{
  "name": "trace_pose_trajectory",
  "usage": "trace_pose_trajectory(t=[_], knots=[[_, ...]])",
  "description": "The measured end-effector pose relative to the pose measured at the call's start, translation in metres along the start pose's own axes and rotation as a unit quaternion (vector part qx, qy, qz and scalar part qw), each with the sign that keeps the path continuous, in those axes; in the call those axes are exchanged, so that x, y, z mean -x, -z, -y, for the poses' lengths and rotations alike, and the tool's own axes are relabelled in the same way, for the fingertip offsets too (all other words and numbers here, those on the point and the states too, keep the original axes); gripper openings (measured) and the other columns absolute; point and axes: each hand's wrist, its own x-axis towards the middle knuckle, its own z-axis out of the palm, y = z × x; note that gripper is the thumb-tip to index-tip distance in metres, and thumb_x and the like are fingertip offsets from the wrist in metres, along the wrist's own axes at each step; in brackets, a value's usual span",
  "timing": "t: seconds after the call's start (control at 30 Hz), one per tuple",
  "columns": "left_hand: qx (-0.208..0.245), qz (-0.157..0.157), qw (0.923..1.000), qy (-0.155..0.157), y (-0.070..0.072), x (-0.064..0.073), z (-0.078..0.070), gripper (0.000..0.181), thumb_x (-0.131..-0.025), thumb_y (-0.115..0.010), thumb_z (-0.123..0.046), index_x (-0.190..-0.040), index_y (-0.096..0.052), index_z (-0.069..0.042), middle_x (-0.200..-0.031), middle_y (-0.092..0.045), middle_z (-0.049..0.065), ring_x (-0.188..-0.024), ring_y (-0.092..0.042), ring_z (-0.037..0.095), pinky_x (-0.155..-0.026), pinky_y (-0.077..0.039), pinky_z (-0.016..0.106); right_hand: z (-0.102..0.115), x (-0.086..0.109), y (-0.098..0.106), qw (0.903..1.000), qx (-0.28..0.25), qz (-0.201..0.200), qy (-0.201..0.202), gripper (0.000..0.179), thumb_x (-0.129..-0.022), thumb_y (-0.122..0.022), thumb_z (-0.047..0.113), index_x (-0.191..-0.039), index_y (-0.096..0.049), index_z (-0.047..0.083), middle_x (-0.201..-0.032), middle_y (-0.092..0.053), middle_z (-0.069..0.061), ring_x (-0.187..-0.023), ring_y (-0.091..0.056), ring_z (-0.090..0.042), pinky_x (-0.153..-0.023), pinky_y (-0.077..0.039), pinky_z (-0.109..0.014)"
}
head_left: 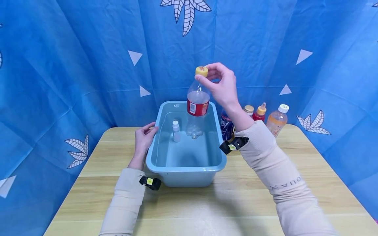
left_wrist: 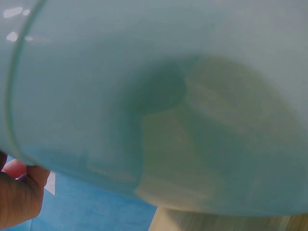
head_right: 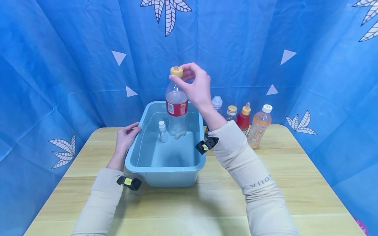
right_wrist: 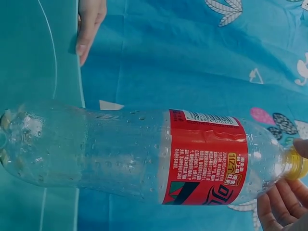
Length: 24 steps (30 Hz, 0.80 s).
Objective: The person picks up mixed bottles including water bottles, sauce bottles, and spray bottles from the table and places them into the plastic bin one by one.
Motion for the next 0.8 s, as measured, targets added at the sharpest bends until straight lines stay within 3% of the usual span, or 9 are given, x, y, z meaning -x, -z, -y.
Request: trace_pose_trajectory(t=[0.5,0.8], knots=[[-0.001,-0.002,1.0000,-0.005,0.001,0.000,0.001,0.038,-0.087,-0.056,-0.025,-0.121,-0.055,-0.009,-0.106,-0.059,0.014,-0.085,-0.057,0.021,-0.076,-0.050,0.029,-0.020,0.009,-0.036,0.9994,-0.006,0.023,-0.027,0.031,-0.075,-0.071,0.021,-0.098,-0.061,0.002,-0.089,-0.062,-0.009,-0.079,-0.056,-0.017,-0.072,-0.045,-0.026],[0.005,-0.004,1.0000,-0.006,0.001,0.000,0.001,0.036,-0.087,-0.057,-0.024,-0.120,-0.057,-0.009,-0.105,-0.060,0.014,-0.083,-0.058,0.021,-0.074,-0.050,0.029,-0.031,0.014,-0.054,0.9991,0.003,0.037,-0.021,0.028,-0.076,-0.071,0.022,-0.095,-0.061,0.004,-0.085,-0.062,-0.007,-0.076,-0.057,-0.015,-0.069,-0.045,-0.025]])
